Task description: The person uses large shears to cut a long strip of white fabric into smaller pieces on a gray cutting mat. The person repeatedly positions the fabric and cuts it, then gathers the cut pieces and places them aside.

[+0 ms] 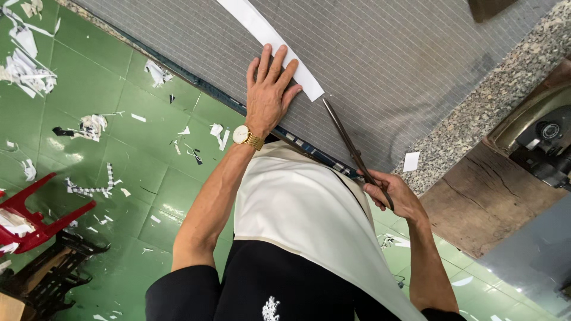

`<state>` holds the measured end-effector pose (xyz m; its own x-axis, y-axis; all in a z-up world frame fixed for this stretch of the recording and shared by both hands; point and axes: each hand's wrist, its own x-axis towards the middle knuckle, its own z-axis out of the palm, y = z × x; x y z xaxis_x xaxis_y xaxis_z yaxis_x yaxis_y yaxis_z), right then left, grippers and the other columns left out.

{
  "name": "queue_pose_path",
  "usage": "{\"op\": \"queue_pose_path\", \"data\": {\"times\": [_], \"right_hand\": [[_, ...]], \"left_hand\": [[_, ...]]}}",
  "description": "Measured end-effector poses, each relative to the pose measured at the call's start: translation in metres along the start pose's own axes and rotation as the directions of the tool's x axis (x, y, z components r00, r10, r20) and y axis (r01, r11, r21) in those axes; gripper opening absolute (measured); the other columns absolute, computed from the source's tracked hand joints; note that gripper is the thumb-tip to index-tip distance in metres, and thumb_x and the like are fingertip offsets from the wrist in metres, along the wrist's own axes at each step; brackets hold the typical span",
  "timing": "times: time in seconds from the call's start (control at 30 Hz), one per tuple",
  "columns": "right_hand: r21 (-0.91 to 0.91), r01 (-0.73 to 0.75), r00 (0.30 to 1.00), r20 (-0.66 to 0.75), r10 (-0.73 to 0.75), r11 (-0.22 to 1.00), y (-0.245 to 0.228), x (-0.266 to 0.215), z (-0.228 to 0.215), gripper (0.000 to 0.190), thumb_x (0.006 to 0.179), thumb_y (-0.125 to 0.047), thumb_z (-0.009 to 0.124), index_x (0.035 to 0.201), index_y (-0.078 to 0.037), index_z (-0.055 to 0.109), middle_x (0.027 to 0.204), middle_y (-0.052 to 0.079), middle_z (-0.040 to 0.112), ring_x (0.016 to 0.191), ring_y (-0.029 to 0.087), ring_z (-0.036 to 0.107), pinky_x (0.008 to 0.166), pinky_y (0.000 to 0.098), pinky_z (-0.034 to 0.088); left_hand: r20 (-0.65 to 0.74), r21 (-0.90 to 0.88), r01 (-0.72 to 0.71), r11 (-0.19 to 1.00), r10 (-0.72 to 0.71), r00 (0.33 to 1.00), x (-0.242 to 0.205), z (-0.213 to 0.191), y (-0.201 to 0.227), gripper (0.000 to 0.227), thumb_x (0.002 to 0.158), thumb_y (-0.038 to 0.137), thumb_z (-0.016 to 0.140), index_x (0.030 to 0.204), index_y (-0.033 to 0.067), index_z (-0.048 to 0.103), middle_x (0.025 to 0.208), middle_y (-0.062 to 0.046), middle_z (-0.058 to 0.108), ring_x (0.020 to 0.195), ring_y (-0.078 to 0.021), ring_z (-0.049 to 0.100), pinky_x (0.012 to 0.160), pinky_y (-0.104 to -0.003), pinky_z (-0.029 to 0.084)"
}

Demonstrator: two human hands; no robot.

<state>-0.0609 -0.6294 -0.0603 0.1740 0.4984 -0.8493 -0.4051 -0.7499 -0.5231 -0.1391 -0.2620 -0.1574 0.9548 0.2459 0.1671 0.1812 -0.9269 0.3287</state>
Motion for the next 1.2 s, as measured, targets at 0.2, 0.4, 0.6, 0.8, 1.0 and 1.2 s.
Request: {"op": "queue_pose_path", "data": {"times": [0.2,0.4,0.6,0.8,1.0,1.2], "right_hand": [[-0.012,-0.004,1.0,-0.004,0.004,1.0,-0.007,0.001,0.007,0.066,0.087,-0.043,0.068,0.143,-0.008,0.064,0.059,-0.003,0.046,0.049,0.01,0.042,0.048,0.0249,0.037],[-0.027,-0.071,0.997,-0.022,0.071,0.997,-0.022,0.005,0.014,0.062,0.089,-0.039,0.068,0.144,-0.01,0.063,0.067,-0.002,0.05,0.053,0.012,0.042,0.051,0.0277,0.037],[-0.021,-0.014,1.0,0.009,0.014,1.0,-0.012,0.001,0.005,0.061,0.09,-0.037,0.066,0.144,-0.007,0.062,0.056,-0.003,0.04,0.048,0.011,0.041,0.048,0.0262,0.036],[-0.013,-0.095,0.995,-0.031,0.094,0.995,-0.027,-0.002,0.005,0.057,0.09,-0.033,0.066,0.142,-0.009,0.064,0.056,-0.002,0.041,0.049,0.012,0.041,0.047,0.0279,0.034],[0.069,-0.052,0.997,-0.054,0.056,0.996,-0.016,0.006,0.005,0.059,0.09,-0.031,0.07,0.143,-0.008,0.063,0.056,-0.005,0.041,0.049,0.01,0.038,0.041,0.0257,0.031],[0.095,0.013,1.0,-0.024,-0.01,0.995,-0.015,0.012,0.0,0.056,0.093,-0.031,0.067,0.143,-0.006,0.061,0.054,-0.003,0.044,0.044,0.01,0.038,0.04,0.0259,0.031]], "left_hand": [[0.035,-0.036,0.023,0.999,-0.022,0.999,0.005,-0.011,0.006,0.042,0.109,0.039,0.07,0.141,0.0137,0.061,0.162,-0.011,0.035,0.152,-0.0384,0.026,0.12,-0.059,0.03],[0.052,-0.061,0.041,0.997,-0.038,0.998,0.01,-0.021,0.012,0.039,0.105,0.032,0.075,0.136,0.014,0.06,0.158,-0.013,0.04,0.15,-0.0401,0.028,0.118,-0.061,0.031],[0.033,-0.084,0.092,0.992,-0.09,0.995,0.024,-0.027,0.016,0.024,0.102,0.03,0.071,0.119,0.0145,0.068,0.145,-0.013,0.049,0.14,-0.0405,0.039,0.11,-0.062,0.034],[0.014,-0.056,0.114,0.992,-0.114,0.993,0.033,-0.023,0.013,0.021,0.093,0.026,0.08,0.11,0.0176,0.07,0.136,-0.008,0.052,0.133,-0.0386,0.045,0.109,-0.063,0.031],[-0.011,-0.068,0.132,0.989,-0.133,0.991,0.028,-0.023,0.019,0.024,0.095,0.023,0.079,0.115,0.0169,0.067,0.14,-0.009,0.051,0.137,-0.0395,0.044,0.111,-0.062,0.032],[0.001,-0.067,0.194,0.979,-0.195,0.981,0.018,-0.006,0.014,0.043,0.098,0.033,0.08,0.13,0.0123,0.06,0.16,-0.022,0.03,0.15,-0.0463,0.027,0.119,-0.063,0.031]]}}
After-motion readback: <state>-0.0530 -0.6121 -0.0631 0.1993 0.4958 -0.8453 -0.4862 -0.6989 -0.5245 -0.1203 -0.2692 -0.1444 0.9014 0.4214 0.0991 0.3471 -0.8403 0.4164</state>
